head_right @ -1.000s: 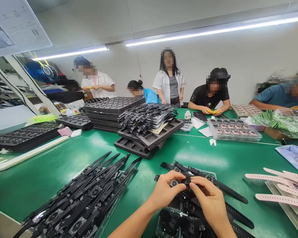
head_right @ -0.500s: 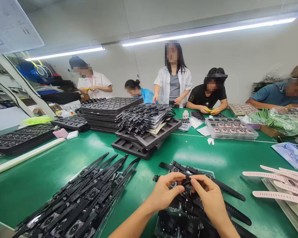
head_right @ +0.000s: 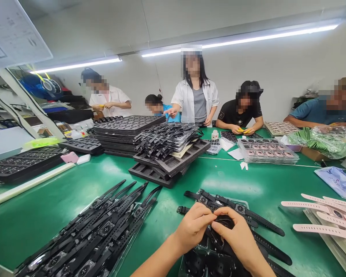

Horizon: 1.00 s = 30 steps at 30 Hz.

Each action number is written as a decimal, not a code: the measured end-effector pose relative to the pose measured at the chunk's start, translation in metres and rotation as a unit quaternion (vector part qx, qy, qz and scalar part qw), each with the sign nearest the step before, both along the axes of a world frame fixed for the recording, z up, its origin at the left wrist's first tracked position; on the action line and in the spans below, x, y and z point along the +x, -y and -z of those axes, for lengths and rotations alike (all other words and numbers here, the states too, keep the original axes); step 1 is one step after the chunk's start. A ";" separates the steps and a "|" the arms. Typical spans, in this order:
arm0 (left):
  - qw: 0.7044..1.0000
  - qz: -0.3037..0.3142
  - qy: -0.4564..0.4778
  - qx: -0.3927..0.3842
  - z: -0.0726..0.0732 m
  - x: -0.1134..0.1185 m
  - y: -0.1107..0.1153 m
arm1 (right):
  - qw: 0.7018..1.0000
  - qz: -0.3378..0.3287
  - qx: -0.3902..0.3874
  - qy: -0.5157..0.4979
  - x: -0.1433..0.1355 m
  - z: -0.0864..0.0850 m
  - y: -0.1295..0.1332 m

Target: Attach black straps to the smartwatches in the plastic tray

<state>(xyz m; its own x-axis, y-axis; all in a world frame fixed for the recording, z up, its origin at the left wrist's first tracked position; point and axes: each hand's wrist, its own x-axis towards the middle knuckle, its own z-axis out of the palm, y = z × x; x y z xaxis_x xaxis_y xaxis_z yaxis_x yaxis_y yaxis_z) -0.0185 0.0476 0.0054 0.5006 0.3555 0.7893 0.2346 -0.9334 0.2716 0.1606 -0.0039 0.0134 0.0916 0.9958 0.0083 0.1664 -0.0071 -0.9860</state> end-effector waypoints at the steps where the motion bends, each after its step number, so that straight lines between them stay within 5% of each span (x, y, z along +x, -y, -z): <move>1: 1.000 -0.006 -0.017 0.025 -0.001 0.000 0.001 | 1.000 0.007 0.007 0.005 0.000 0.000 -0.001; 10: 0.982 -0.080 -0.062 0.162 -0.005 -0.003 0.006 | 0.999 0.044 0.029 -0.001 -0.002 0.001 0.000; 22: 0.989 -0.050 -0.052 0.129 -0.003 -0.008 0.003 | 0.998 0.012 0.058 0.026 0.006 -0.005 0.002; 30: 0.996 -0.015 0.016 0.089 -0.016 -0.013 -0.006 | 0.991 -0.034 0.080 0.097 0.010 -0.007 0.003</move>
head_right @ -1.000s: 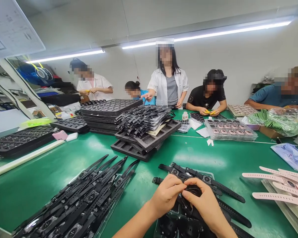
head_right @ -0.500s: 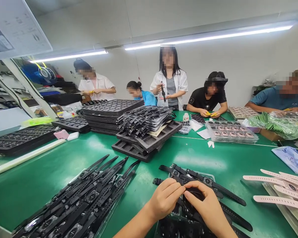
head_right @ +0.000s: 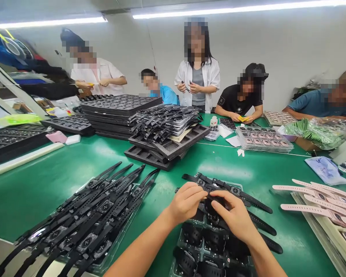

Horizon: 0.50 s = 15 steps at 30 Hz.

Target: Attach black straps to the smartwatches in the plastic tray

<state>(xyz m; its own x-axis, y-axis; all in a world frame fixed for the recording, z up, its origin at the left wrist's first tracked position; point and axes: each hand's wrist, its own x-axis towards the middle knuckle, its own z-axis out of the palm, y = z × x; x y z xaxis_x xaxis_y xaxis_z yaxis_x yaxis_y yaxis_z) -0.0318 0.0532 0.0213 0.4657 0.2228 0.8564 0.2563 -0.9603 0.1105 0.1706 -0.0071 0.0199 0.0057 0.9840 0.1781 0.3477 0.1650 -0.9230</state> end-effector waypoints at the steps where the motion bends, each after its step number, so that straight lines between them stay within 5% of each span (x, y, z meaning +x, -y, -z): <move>1: 1.000 0.012 0.012 -0.017 -0.002 -0.001 -0.002 | 1.000 -0.002 0.010 0.022 0.001 0.000 0.000; 6: 0.984 -0.008 0.128 -0.123 -0.008 -0.011 -0.012 | 0.995 0.016 0.030 0.096 -0.006 -0.005 -0.001; 11: 0.967 -0.058 0.205 -0.140 -0.008 -0.017 -0.014 | 0.965 -0.182 -0.017 0.189 -0.044 -0.010 -0.016; 15: 0.966 -0.051 0.214 -0.132 -0.007 -0.014 -0.013 | 0.941 -0.202 -0.002 0.272 -0.057 -0.001 -0.029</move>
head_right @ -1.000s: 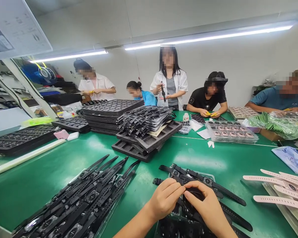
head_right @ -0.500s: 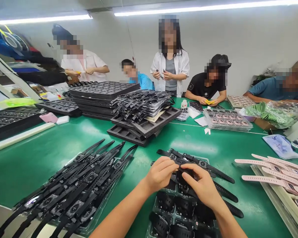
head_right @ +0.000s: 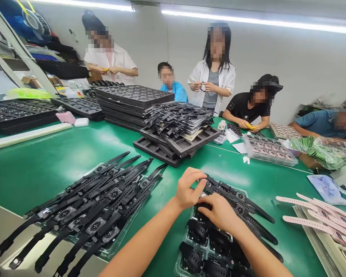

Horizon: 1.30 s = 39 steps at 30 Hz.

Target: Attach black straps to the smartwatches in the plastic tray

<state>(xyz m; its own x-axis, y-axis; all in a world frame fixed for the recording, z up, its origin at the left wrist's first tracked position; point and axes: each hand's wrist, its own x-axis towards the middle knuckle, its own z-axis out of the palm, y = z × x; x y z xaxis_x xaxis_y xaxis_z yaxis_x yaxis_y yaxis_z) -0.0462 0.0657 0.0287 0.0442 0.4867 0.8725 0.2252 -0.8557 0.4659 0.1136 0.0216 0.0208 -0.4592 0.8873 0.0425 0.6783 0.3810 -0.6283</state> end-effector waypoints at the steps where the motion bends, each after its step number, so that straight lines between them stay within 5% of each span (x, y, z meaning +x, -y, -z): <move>1: 1.000 0.002 -0.001 0.003 0.000 0.001 0.001 | 1.000 0.006 0.007 0.009 0.000 0.002 -0.001; 7: 1.000 0.020 0.000 0.002 -0.001 0.003 0.003 | 0.998 -0.045 0.018 0.035 0.005 0.005 0.006; 13: 1.000 0.022 -0.005 -0.004 -0.001 0.002 0.002 | 0.988 0.045 0.047 0.139 0.025 0.008 -0.009; 22: 0.999 0.030 -0.031 0.008 0.004 0.005 0.004 | 0.988 0.049 0.018 0.148 0.023 0.023 -0.008; 31: 0.996 0.045 -0.040 -0.058 0.008 0.007 0.005 | 0.989 0.134 0.012 0.067 0.040 -0.006 0.007; 35: 0.963 0.143 -0.058 -0.219 0.009 0.015 0.016 | 0.983 0.175 0.037 -0.026 0.053 -0.027 0.016; 39: 0.874 0.326 -0.050 -0.357 0.014 0.032 0.028 | 0.982 0.145 0.039 -0.115 0.043 -0.047 0.017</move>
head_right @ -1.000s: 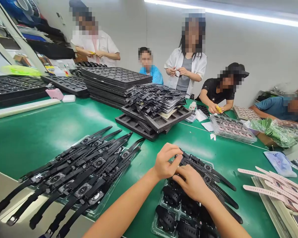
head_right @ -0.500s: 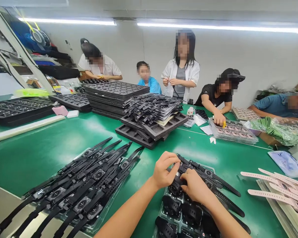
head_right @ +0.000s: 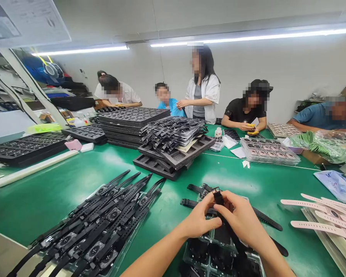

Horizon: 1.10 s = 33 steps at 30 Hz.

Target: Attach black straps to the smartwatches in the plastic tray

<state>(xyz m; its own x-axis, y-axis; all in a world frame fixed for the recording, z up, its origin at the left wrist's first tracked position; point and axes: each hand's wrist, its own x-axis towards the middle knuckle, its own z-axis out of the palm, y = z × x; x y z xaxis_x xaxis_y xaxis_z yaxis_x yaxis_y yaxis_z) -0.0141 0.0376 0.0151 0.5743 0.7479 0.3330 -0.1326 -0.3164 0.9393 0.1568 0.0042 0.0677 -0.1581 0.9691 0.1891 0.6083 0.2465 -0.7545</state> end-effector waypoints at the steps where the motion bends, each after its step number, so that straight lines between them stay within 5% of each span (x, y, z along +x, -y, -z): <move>1: 0.999 0.022 0.017 -0.027 0.002 0.005 0.002 | 1.000 -0.006 0.008 -0.009 -0.006 -0.004 -0.001; 4: 0.990 0.009 0.089 -0.110 0.010 0.015 0.000 | 0.998 -0.005 0.054 -0.021 -0.020 -0.012 -0.001; 8: 0.945 -0.090 0.224 -0.220 0.005 0.010 -0.012 | 0.988 0.053 0.099 -0.103 -0.020 -0.009 0.013; 10: 0.908 -0.134 0.302 -0.259 -0.004 0.002 -0.019 | 0.990 -0.005 -0.027 -0.135 -0.017 -0.002 0.026; 13: 0.864 -0.155 0.375 -0.298 -0.017 -0.007 -0.023 | 0.941 -0.132 -0.274 -0.148 -0.023 0.018 0.040; 15: 0.842 -0.152 0.401 -0.328 -0.020 -0.007 -0.022 | 0.924 -0.108 -0.311 -0.193 -0.033 0.034 0.039; 19: 0.816 -0.131 0.410 -0.387 -0.018 -0.002 -0.015 | 0.881 0.070 -0.211 -0.417 -0.044 0.049 0.018; 23: 0.841 -0.131 0.370 -0.373 -0.014 0.001 -0.011 | 0.823 0.160 -0.102 -0.535 -0.031 0.036 -0.005; 28: 0.874 -0.130 0.311 -0.349 -0.013 0.001 -0.010 | 0.834 0.179 -0.044 -0.521 -0.017 0.029 -0.009; 33: 0.857 -0.089 0.316 -0.398 -0.010 0.000 -0.014 | 0.877 0.108 -0.045 -0.465 -0.015 0.037 0.000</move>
